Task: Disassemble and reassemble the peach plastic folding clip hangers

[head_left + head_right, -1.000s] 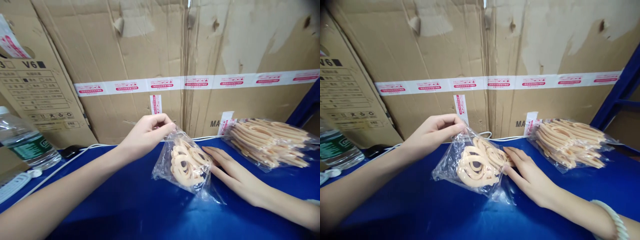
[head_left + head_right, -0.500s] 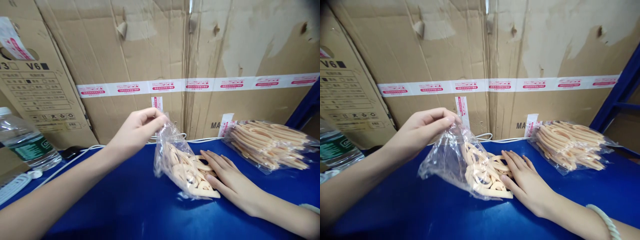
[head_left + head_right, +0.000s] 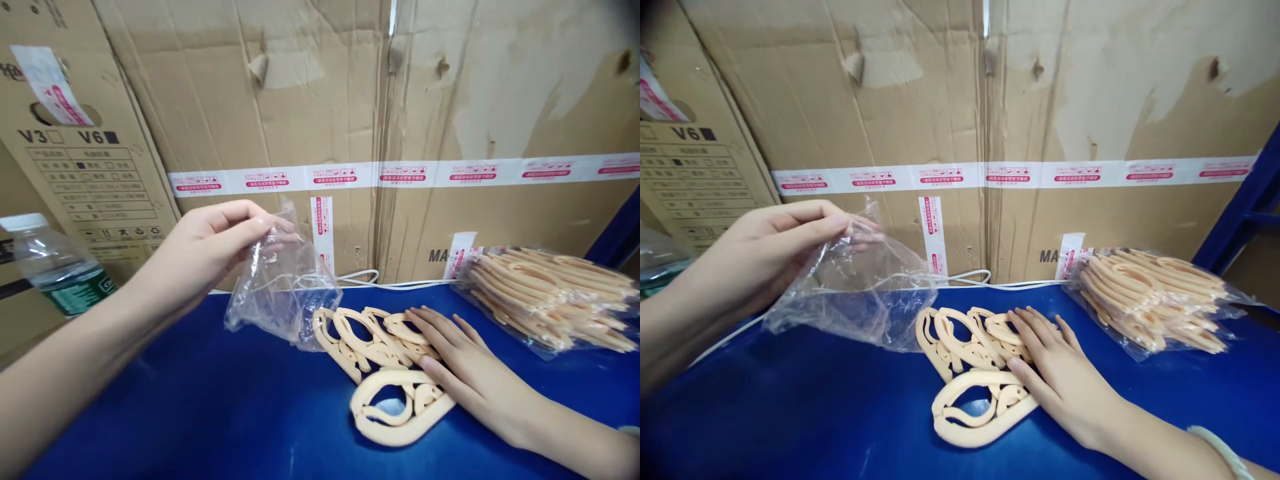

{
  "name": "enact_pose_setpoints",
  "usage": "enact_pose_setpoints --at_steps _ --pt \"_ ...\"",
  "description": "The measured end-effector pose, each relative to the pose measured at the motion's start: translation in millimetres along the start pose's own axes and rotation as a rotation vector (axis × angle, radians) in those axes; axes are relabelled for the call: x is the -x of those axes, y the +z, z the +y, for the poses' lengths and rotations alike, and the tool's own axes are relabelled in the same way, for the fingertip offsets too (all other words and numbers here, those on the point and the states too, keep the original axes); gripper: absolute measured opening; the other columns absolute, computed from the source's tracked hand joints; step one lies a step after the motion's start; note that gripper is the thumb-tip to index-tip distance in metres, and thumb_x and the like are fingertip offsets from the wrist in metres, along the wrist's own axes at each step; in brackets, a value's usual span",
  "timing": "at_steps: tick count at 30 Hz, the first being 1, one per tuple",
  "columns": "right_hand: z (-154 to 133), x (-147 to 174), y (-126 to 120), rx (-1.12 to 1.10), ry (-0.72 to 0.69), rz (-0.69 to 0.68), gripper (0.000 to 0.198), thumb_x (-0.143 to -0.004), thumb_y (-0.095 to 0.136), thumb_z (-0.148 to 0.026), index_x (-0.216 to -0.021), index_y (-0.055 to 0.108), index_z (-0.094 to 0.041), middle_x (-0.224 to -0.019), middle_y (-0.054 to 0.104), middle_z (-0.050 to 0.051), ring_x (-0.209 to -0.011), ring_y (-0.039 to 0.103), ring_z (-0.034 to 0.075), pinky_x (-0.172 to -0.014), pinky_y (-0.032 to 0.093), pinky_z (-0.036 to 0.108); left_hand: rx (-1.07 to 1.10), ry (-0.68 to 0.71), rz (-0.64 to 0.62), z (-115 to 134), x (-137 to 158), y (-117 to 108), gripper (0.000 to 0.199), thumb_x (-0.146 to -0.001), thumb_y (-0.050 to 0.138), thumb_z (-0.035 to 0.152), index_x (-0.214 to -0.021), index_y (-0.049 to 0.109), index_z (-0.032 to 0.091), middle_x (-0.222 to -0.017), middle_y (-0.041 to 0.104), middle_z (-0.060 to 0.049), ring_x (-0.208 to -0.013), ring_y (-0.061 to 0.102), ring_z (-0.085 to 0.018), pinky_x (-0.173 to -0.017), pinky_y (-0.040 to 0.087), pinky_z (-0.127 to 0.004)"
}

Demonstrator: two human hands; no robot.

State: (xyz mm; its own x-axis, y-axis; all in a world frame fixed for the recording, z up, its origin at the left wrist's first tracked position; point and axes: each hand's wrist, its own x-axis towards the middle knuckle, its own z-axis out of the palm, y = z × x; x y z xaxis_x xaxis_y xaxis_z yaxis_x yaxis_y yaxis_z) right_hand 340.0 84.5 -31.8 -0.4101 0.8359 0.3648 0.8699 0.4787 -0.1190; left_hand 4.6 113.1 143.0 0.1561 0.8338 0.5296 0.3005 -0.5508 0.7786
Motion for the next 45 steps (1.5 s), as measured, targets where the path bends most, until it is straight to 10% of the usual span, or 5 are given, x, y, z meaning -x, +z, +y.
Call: enact_pose_setpoints --at_steps 11,18,34,40,45 --pt "0 0 -2 -0.008 -0.084 0.061 0.060 -0.099 0.037 -0.042 -0.154 0.016 -0.039 -0.156 0.033 0.003 -0.142 0.030 0.037 -0.107 0.030 0.073 -0.939 -0.274 -0.191 -106 33 -96 0.034 -0.091 0.043 0.046 -0.073 0.057 0.021 -0.063 0.069 -0.003 -0.059 0.069 -0.022 -0.059 0.054 -0.030" --pt "-39 -1 -37 -0.049 -0.299 -0.068 0.086 -0.085 0.059 -0.056 -0.155 0.011 -0.040 -0.160 0.018 0.003 -0.142 0.022 0.044 -0.106 0.034 0.070 -1.001 0.048 -0.274 -102 67 -52 0.050 -0.097 0.033 0.049 -0.123 0.056 0.012 -0.125 0.061 -0.018 -0.117 0.058 -0.032 -0.103 0.044 -0.048" --pt "-50 -68 5 -0.002 0.012 -0.221 0.057 -0.099 0.023 -0.060 -0.152 0.029 -0.038 -0.161 0.022 0.008 -0.147 0.009 0.038 -0.111 0.011 0.071 -1.018 -0.261 -0.493 -141 83 -16 0.062 -0.094 0.031 0.067 -0.150 0.028 0.042 -0.162 0.014 -0.007 -0.147 0.007 -0.041 -0.111 0.020 -0.067" --pt "-39 -84 9 -0.085 -0.058 -0.120 0.055 -0.101 0.025 -0.054 -0.152 0.029 -0.032 -0.160 0.023 0.011 -0.148 0.012 0.037 -0.110 0.010 0.073 -1.013 0.095 -0.327 -156 60 -10 0.058 -0.096 0.039 0.052 -0.146 0.041 0.023 -0.155 0.033 -0.014 -0.144 0.025 -0.036 -0.112 0.026 -0.060" --pt "-29 -70 -14 -0.235 -0.134 0.165 0.039 -0.100 0.039 -0.038 -0.132 0.050 -0.019 -0.134 0.053 0.015 -0.129 0.045 0.029 -0.107 0.038 0.053 -0.935 0.479 -0.179 -142 58 -11 0.036 -0.099 0.042 0.030 -0.132 0.048 0.020 -0.136 0.053 -0.013 -0.129 0.045 -0.030 -0.107 0.034 -0.054"
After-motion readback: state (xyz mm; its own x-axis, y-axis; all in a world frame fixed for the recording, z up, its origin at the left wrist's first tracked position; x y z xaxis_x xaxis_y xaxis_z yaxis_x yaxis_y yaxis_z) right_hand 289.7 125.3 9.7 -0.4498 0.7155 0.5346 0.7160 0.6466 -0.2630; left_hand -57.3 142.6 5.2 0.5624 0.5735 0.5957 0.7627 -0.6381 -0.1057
